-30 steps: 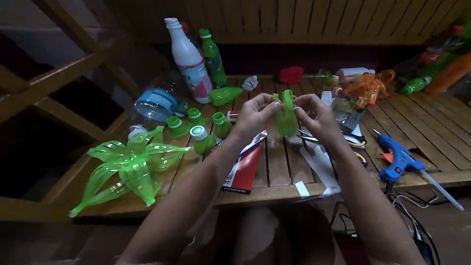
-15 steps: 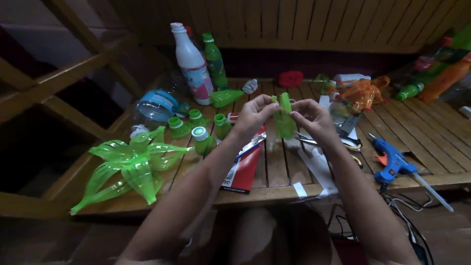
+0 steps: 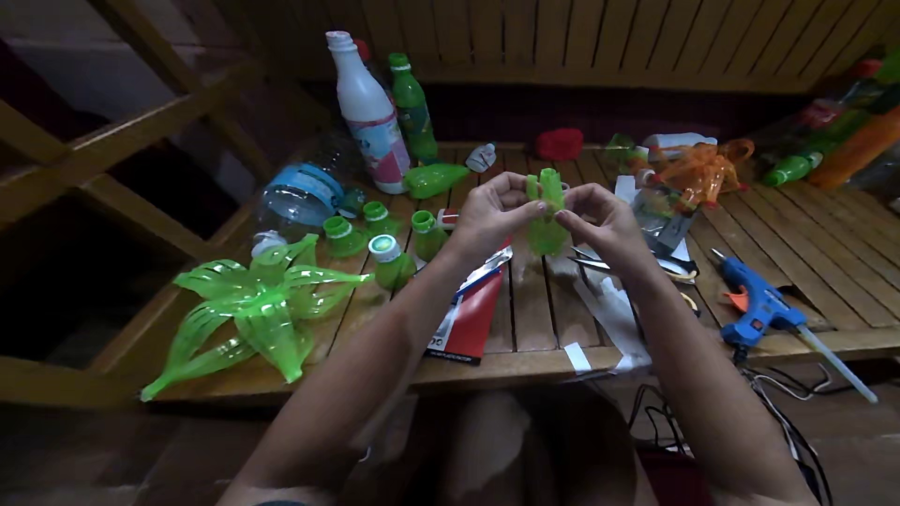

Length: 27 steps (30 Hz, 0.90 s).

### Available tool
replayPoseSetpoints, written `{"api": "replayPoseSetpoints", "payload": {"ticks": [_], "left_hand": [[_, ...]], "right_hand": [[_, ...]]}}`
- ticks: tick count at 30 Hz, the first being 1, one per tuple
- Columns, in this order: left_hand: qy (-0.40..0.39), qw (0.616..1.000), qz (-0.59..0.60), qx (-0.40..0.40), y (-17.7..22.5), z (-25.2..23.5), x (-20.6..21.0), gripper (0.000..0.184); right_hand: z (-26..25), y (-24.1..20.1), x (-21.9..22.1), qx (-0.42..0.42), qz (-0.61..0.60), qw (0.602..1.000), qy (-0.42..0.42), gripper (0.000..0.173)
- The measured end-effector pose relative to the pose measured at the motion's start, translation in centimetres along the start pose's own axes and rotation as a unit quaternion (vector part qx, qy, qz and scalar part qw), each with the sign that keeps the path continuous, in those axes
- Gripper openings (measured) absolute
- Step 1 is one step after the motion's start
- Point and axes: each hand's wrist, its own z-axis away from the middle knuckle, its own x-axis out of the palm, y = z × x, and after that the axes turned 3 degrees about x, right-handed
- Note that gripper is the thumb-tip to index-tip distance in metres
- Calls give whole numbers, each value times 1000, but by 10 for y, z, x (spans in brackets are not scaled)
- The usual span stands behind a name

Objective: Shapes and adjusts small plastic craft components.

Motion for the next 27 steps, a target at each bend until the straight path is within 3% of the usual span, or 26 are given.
{"api": "replayPoseSetpoints", "payload": {"ticks": [6, 12, 27], "left_hand": [[4, 999, 38, 12, -1, 0, -1, 22], [9, 999, 44, -1, 0, 0, 0, 23], [-8, 999, 44, 15, -3, 0, 2, 22]], "right_hand": [[-1, 1, -2, 19, -73, 997, -1, 12], [-1, -2, -2, 30, -68, 997, -8, 18], [0, -3, 2, 43, -103, 994, 4, 12]]}}
